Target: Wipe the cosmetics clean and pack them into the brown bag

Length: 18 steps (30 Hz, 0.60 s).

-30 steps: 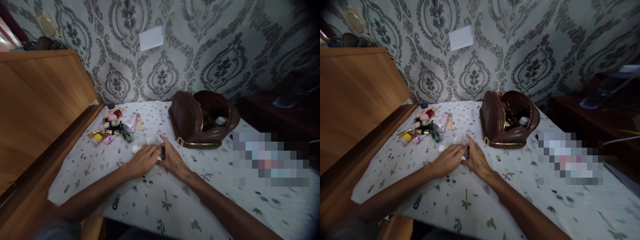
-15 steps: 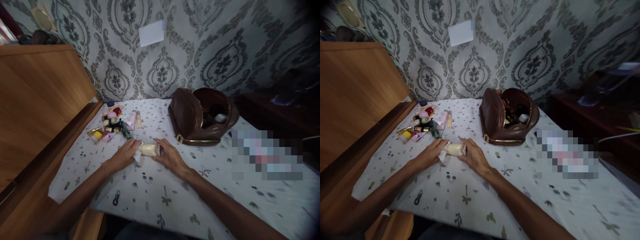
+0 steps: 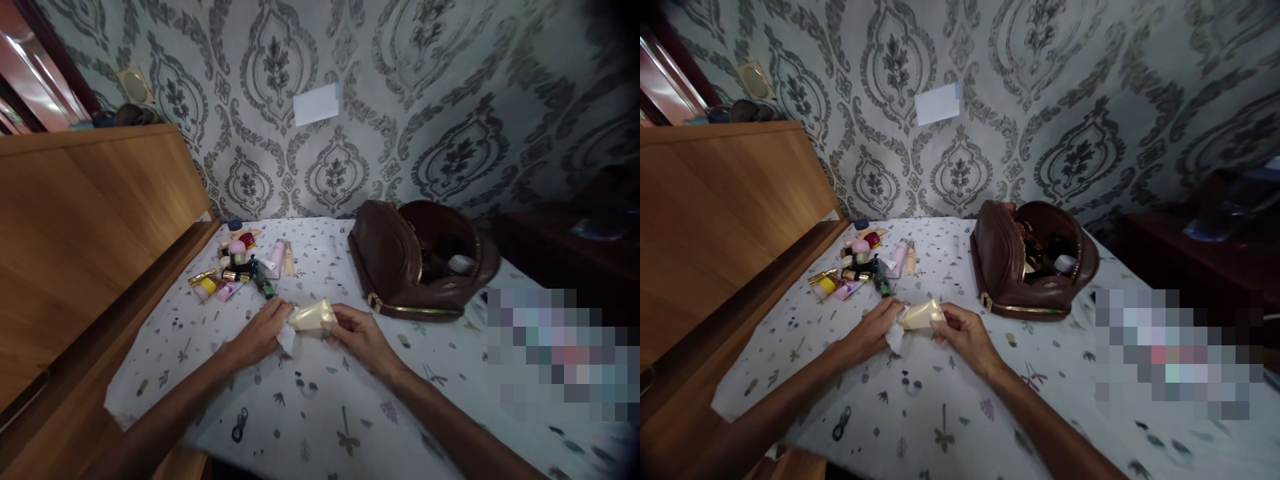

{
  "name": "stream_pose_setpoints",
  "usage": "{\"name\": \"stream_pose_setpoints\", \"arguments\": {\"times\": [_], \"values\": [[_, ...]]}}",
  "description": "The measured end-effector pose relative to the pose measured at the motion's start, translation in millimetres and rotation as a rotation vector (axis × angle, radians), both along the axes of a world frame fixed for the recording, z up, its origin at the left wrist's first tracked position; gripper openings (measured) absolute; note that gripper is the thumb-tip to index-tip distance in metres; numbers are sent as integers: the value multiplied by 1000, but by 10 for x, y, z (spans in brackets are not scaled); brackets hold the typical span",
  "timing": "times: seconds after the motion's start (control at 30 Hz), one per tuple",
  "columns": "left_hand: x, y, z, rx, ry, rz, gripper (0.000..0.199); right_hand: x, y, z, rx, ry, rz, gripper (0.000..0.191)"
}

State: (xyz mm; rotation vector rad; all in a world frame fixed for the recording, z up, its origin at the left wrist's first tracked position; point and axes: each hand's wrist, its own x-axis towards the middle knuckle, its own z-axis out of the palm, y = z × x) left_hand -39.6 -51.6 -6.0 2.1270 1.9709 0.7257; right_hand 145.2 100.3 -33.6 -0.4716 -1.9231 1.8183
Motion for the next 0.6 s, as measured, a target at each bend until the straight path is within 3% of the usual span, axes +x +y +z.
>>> {"name": "stream_pose_setpoints", "arguments": {"times": [0.2, 0.3, 0.5, 0.6], "values": [[153, 153, 104, -19, -78, -54, 19, -17, -72, -59, -57, 97, -9, 36], [241, 279, 170, -9, -179, -29, 3, -30, -103, -55, -128, 157, -56, 45], [293, 447, 273, -40, -780, 67, 17, -35, -116, 5, -217, 233, -88, 57], [325, 512, 303, 72, -1038, 207, 28, -34, -140, 0, -93, 132, -85, 62]]}}
